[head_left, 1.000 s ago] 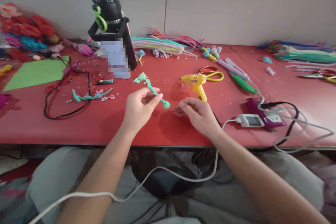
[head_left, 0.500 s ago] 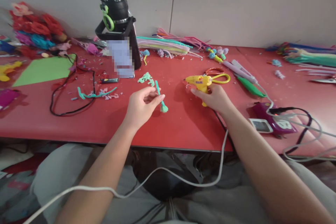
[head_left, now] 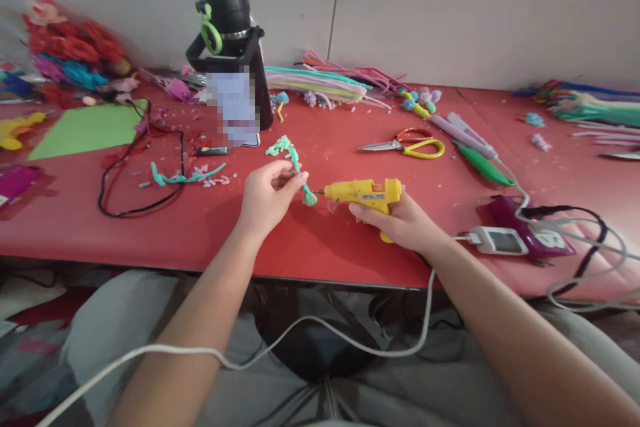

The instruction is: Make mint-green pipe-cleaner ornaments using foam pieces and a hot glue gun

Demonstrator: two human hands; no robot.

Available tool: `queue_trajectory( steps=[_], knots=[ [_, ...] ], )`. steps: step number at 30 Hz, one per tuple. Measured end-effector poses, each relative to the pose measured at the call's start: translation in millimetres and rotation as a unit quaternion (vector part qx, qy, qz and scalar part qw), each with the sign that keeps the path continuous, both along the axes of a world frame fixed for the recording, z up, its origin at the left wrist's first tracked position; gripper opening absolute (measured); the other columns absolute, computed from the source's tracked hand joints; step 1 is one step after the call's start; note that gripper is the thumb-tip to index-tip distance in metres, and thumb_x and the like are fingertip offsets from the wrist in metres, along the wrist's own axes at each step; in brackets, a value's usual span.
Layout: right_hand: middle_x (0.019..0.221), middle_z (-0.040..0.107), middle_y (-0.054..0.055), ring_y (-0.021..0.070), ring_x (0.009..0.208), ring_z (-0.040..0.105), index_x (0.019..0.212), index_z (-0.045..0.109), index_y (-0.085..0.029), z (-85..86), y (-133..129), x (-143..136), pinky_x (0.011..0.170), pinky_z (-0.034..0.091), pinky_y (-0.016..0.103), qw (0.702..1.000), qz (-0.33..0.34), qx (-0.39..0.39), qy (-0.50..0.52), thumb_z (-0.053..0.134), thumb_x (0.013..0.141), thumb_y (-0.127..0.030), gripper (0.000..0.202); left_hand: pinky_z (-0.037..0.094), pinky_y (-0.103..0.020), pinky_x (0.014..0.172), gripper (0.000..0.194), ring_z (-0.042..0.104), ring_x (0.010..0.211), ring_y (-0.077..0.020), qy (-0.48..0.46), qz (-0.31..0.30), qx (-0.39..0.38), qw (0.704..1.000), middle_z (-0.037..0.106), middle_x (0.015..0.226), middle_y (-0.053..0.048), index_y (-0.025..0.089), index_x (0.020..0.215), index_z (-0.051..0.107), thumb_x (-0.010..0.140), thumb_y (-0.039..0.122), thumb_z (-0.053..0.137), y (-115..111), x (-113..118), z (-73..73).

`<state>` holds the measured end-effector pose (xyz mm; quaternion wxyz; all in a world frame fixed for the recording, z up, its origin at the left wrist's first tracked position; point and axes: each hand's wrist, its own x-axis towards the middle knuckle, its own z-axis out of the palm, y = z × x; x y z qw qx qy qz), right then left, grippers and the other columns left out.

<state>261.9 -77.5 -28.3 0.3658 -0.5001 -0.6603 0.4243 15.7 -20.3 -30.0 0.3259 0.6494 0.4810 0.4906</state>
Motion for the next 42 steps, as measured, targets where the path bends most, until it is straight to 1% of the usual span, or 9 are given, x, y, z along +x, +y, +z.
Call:
queue_trajectory(
  steps=[6, 8, 12, 18, 22, 25, 32, 42],
  knots=[
    [0.063, 0.061, -0.001, 0.0139, 0.054, 0.050, 0.101, 0.078, -0.024, 3.7, -0.8, -3.9, 0.049, 0.041, 0.027, 1.000, 0.010, 0.007, -0.006, 0.070, 0.091, -0.053, 0.032, 0.058, -0.027, 0.068, 0.021, 0.073, 0.076, -0.0191, 0.011, 0.002, 0.005, 1.000, 0.074, 0.078, -0.004, 0.019, 0.081, 0.066, 0.081, 0.037, 0.077, -0.6, 1.4, 0.5],
    [0.064, 0.062, 0.000, 0.0148, 0.056, 0.053, 0.103, 0.078, -0.023, 4.2, -1.4, -4.9, 0.052, 0.044, 0.028, 1.000, 0.014, 0.015, -0.002, 0.069, 0.092, -0.052, 0.032, 0.058, -0.027, 0.067, 0.021, 0.073, 0.075, -0.0191, 0.007, -0.001, 0.005, 1.000, 0.074, 0.077, -0.004, 0.019, 0.081, 0.066, 0.081, 0.037, 0.077, -0.6, 2.4, 0.0],
    [0.071, 0.066, 0.001, 0.0163, 0.063, 0.058, 0.106, 0.077, -0.024, 2.2, -0.9, -5.2, 0.060, 0.050, 0.030, 0.999, 0.017, 0.026, -0.006, 0.068, 0.093, -0.051, 0.031, 0.059, -0.028, 0.070, 0.020, 0.074, 0.078, -0.0197, -0.004, 0.001, 0.003, 1.000, 0.076, 0.082, -0.004, 0.020, 0.081, 0.065, 0.081, 0.035, 0.078, -0.9, 3.5, -1.0],
    [0.070, 0.066, 0.001, 0.0181, 0.066, 0.060, 0.106, 0.077, -0.026, 2.2, -0.5, -5.7, 0.064, 0.051, 0.032, 0.999, 0.022, 0.026, -0.004, 0.067, 0.094, -0.053, 0.031, 0.059, -0.028, 0.070, 0.020, 0.074, 0.079, -0.0198, 0.001, 0.001, 0.000, 1.000, 0.076, 0.083, -0.005, 0.020, 0.080, 0.064, 0.081, 0.035, 0.078, -1.6, 3.4, -0.5],
    [0.072, 0.066, 0.000, 0.0162, 0.066, 0.059, 0.115, 0.076, -0.025, 5.0, -1.1, -6.7, 0.065, 0.050, 0.030, 0.999, 0.033, 0.020, -0.009, 0.066, 0.095, -0.051, 0.034, 0.059, -0.027, 0.070, 0.021, 0.074, 0.078, -0.0194, -0.003, 0.001, -0.003, 1.000, 0.075, 0.082, -0.005, 0.019, 0.079, 0.064, 0.080, 0.035, 0.078, -1.7, 3.9, 1.0],
    [0.074, 0.066, 0.000, 0.0164, 0.069, 0.060, 0.121, 0.075, -0.024, 5.1, -0.8, -6.1, 0.066, 0.049, 0.029, 0.999, 0.034, 0.022, -0.017, 0.065, 0.096, -0.049, 0.037, 0.059, -0.027, 0.069, 0.021, 0.074, 0.079, -0.0197, -0.005, 0.004, -0.005, 1.000, 0.075, 0.082, -0.005, 0.019, 0.079, 0.063, 0.080, 0.035, 0.078, -1.8, 4.4, 1.9],
    [0.077, 0.067, 0.002, 0.0162, 0.072, 0.061, 0.126, 0.073, -0.021, 5.5, 0.0, -5.2, 0.065, 0.049, 0.028, 0.998, 0.047, 0.035, -0.032, 0.063, 0.097, -0.047, 0.040, 0.058, -0.026, 0.066, 0.022, 0.072, 0.075, -0.0196, -0.005, 0.023, -0.002, 1.000, 0.072, 0.075, -0.003, 0.019, 0.079, 0.064, 0.078, 0.035, 0.079, -0.2, 4.8, 0.6],
    [0.092, 0.074, 0.004, 0.0188, 0.084, 0.066, 0.134, 0.071, -0.023, 3.6, 0.9, -4.9, 0.073, 0.052, 0.030, 0.998, 0.052, 0.033, -0.017, 0.064, 0.097, -0.045, 0.043, 0.059, -0.027, 0.067, 0.020, 0.072, 0.075, -0.0192, -0.024, 0.028, -0.013, 0.999, 0.072, 0.076, -0.004, 0.018, 0.080, 0.066, 0.077, 0.032, 0.080, 0.1, 6.2, 1.3]
  ],
)
